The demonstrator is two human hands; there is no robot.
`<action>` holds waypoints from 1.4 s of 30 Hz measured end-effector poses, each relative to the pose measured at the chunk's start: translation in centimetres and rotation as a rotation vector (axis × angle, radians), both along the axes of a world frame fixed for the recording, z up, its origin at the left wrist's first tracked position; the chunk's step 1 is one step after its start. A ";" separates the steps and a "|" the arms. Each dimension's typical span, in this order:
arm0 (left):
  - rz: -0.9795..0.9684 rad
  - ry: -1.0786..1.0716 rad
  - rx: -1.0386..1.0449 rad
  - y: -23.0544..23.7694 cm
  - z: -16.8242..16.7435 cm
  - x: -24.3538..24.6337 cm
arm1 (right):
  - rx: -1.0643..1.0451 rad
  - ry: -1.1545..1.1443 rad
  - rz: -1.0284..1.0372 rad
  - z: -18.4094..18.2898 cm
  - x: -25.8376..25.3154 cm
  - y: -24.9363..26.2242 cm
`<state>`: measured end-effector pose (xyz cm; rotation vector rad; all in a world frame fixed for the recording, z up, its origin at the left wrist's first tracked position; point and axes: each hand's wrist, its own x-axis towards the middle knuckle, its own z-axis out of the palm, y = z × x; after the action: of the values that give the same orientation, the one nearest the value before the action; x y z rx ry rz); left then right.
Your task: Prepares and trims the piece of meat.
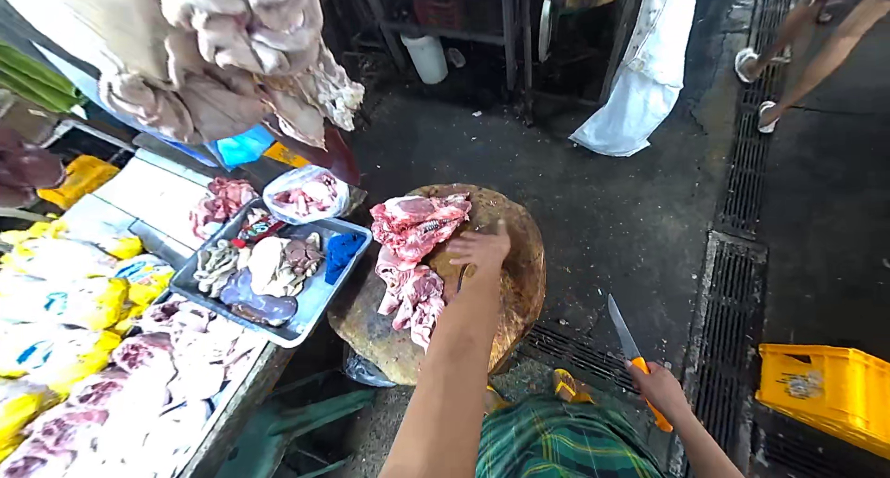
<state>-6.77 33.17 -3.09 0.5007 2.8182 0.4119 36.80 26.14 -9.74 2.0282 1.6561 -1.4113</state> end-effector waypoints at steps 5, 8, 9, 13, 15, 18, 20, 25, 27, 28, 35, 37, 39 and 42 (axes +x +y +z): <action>-0.620 0.108 0.313 4.7 0.5 1.6 | -0.030 -0.064 -0.010 -0.7 1.9 -2.9; 0.005 0.085 0.104 3.8 -0.4 -0.1 | -0.028 -0.094 -0.061 -0.8 3.1 -4.4; 0.083 0.037 0.016 4.4 -1.6 -1.0 | -0.035 -0.099 -0.092 -0.9 3.4 -5.1; -0.469 -0.039 0.106 9.1 -1.2 -1.5 | -0.050 -0.125 -0.118 -0.8 3.7 -6.6; -0.723 0.013 0.254 10.7 -0.4 -2.4 | -0.053 -0.149 -0.091 -0.2 3.5 -6.9; -0.432 0.260 0.257 10.3 -1.0 -2.6 | -0.024 -0.225 -0.121 1.1 3.2 -6.5; -0.501 0.086 0.114 9.3 -2.8 -2.7 | -0.046 -0.267 -0.201 1.8 2.8 -6.1; -0.774 -0.354 0.366 1.0 2.0 6.4 | 0.174 -0.175 -0.156 5.0 0.6 -3.4; -0.613 -0.616 0.436 -3.6 3.8 12.1 | 0.319 -0.174 -0.015 7.3 -1.0 -2.1; -0.547 -0.781 0.404 -5.6 4.3 14.6 | 0.382 -0.175 0.047 8.4 -1.7 -1.7; -0.267 -1.126 0.673 -10.7 4.1 20.9 | 0.775 0.026 0.442 9.7 -6.4 -0.1; -0.111 -1.058 0.777 -11.5 4.2 19.9 | 0.842 0.096 0.535 9.6 -7.1 -0.2; 0.029 -1.002 0.875 -12.9 4.3 18.9 | 0.853 0.151 0.627 9.7 -7.6 -0.4; 0.160 -0.886 1.003 -15.5 5.4 18.0 | 0.936 0.236 0.753 10.0 -8.6 -1.0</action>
<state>11.26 17.70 2.27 0.1571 1.6454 1.6141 28.18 25.18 0.30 1.1760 3.1145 -0.6461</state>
